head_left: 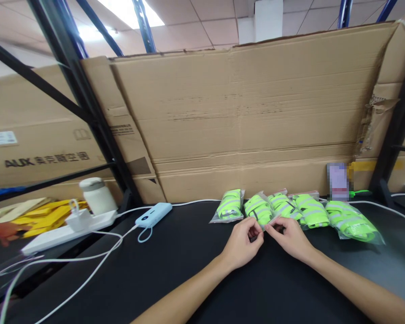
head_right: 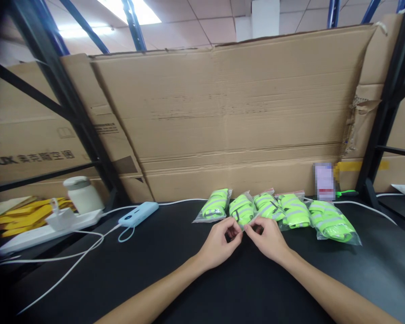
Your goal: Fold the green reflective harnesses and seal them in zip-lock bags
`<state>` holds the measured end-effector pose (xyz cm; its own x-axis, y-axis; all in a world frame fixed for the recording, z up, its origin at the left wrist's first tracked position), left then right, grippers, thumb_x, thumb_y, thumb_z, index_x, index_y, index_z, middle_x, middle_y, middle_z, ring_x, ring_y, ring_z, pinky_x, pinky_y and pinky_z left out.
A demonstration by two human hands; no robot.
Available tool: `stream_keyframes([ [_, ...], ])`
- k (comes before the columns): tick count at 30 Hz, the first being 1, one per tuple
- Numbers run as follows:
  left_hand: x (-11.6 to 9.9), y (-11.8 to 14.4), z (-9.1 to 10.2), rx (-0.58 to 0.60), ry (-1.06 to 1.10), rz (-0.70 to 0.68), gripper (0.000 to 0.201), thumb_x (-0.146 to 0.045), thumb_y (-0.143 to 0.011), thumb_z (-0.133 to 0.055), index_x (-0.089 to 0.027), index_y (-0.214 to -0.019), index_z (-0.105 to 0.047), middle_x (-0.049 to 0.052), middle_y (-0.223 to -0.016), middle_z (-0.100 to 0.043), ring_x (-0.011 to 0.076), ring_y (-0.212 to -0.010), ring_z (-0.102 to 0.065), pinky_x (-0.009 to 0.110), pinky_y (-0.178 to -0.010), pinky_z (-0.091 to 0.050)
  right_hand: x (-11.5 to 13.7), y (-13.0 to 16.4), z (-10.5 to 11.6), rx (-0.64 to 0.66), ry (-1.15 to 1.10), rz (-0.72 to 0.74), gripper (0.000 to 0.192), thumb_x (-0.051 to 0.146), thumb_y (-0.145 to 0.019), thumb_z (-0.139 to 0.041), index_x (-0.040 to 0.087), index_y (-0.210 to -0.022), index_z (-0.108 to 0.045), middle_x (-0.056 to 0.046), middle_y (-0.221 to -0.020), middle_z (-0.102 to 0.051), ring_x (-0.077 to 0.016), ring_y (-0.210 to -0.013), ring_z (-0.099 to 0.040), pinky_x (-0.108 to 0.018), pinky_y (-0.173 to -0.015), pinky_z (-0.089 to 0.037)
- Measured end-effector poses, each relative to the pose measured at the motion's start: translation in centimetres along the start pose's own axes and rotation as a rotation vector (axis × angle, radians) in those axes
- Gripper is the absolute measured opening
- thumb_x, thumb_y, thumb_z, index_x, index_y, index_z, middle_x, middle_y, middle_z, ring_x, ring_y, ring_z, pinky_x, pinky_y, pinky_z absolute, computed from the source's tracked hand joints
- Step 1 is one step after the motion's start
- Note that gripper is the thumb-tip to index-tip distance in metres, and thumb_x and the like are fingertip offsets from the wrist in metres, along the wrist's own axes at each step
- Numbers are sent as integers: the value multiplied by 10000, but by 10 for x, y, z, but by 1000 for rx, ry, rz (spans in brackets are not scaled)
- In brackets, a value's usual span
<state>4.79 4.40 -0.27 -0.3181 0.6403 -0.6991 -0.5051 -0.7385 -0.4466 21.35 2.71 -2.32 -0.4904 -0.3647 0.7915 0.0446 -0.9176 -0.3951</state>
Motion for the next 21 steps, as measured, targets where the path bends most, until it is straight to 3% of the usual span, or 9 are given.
stream_keyframes([
  [9, -2, 3, 1, 54, -157, -91, 90, -221, -890, -573, -196, -815, -528, -9, -792, -522, 140, -724, -502, 251, -671, -427, 9, 2, 1, -7, -13, 145, 249, 352, -904, -607, 190, -763, -734, -44, -739, -663, -165, -626, -569, -253, -528, -413],
  [21, -7, 1, 4, 117, -214, -136, 95, -212, -948, -489, -200, -854, -500, 4, -830, -524, 151, -750, -515, 268, -693, -436, 8, 1, 1, 20, -57, 123, 286, 418, -945, -608, 199, -799, -719, -46, -819, -660, -185, -743, -608, -264, -576, -445],
])
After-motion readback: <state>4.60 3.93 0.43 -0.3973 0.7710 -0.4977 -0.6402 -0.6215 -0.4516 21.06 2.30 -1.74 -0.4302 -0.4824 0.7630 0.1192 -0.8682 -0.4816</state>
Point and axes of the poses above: each hand's wrist, its own y-axis away from the middle knuckle, its own z-axis out of the back of the hand, x = y × z, the point moved 4 cm from there along -y, towards the middle knuckle
